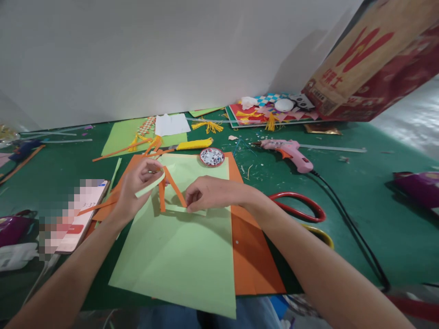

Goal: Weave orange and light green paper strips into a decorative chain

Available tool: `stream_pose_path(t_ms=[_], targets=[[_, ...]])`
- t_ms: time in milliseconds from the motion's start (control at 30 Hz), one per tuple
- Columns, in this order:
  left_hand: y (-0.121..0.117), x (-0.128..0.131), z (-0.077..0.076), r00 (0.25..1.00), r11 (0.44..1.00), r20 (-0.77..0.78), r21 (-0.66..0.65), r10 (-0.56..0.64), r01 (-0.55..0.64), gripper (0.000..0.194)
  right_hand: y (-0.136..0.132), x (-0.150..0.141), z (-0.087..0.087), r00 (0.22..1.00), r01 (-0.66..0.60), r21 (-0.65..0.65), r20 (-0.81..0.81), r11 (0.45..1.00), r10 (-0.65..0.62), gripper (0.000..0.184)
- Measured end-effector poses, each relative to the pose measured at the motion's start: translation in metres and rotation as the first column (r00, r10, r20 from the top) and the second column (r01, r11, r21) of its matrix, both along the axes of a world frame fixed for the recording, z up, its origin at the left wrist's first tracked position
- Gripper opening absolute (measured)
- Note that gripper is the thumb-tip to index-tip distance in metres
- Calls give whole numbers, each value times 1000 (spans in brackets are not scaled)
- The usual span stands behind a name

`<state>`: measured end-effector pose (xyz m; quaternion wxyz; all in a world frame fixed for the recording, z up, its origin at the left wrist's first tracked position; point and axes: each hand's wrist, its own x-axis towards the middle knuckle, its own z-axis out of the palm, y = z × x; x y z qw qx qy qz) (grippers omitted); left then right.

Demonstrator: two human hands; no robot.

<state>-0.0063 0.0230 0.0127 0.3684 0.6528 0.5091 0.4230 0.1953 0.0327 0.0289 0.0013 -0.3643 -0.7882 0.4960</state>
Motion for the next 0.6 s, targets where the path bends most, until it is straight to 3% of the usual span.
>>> stream_pose_path(t_ms=[167,333,500,600], targets=[[1,0,-2,999,1000,-33,5,-12,12,6,1,4,0,1000,5,-75,7,997,-5,18],[2,-1,-6,997,997,-81,71,16,-11,3,0,7,3,999,14,-50,34,999,-12,15],[1,0,-4,1000,1000,-16,-8,-6,6,7,2,7,3,998,68,-82,9,994,-68,10],[0,0,-3,998,1000,-56,5,2,-2,9,3,7,2,993,113,-86,-13,990,-115,8]])
